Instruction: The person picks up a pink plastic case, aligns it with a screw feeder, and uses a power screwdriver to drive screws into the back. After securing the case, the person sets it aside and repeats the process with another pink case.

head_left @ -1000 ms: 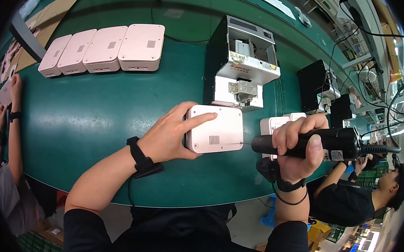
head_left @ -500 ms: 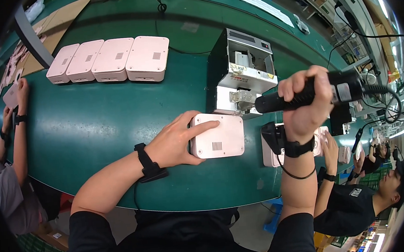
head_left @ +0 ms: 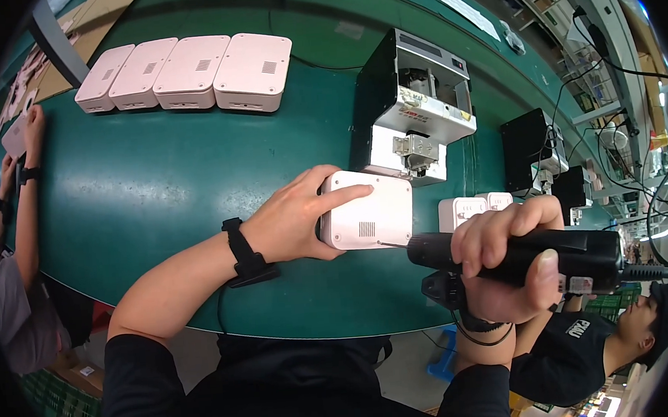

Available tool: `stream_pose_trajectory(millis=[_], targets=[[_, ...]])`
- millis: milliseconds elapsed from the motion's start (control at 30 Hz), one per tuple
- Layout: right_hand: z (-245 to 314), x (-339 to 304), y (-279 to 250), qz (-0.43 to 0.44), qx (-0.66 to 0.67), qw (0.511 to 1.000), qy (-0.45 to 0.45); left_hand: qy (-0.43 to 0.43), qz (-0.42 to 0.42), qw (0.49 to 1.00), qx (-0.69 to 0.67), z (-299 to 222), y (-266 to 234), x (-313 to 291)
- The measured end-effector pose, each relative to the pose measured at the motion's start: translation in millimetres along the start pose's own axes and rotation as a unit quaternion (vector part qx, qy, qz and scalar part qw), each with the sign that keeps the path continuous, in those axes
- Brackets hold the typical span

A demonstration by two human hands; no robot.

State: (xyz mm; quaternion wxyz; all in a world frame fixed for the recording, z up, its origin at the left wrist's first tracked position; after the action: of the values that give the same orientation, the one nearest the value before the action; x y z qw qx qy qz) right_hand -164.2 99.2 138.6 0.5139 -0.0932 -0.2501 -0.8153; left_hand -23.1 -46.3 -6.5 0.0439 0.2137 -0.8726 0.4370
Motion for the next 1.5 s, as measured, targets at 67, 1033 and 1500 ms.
stream_pose_trajectory(millis=[67, 1033, 1500], targets=[[-8, -3, -2, 0.005, -0.004, 1.0, 0.016, 0.001, 0.004, 1.0, 0.002, -1, 0, -1], [-5, -12, -4, -0.007, -0.024, 1.0, 0.018, -0.002, -0.003, 1.0, 0.015, -3, 3, -1], [-12, -11, -8, -0.021, -0.009, 0.998, 0.05, 0.135, -0.029, 0.987, 0.084, -34, -13, 0]])
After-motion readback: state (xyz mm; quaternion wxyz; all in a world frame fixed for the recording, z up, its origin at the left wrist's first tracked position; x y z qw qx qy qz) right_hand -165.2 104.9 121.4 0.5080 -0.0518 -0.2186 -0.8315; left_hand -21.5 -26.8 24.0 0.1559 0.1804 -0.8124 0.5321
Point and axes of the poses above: each hand's wrist, its own x-axis towards the middle knuckle, its own y-axis out of the palm, z = x × y, the point moved 3 cm from there along x, towards the middle knuckle, and after that the axes turned 10 degrees about x, right-handed, at the moved point
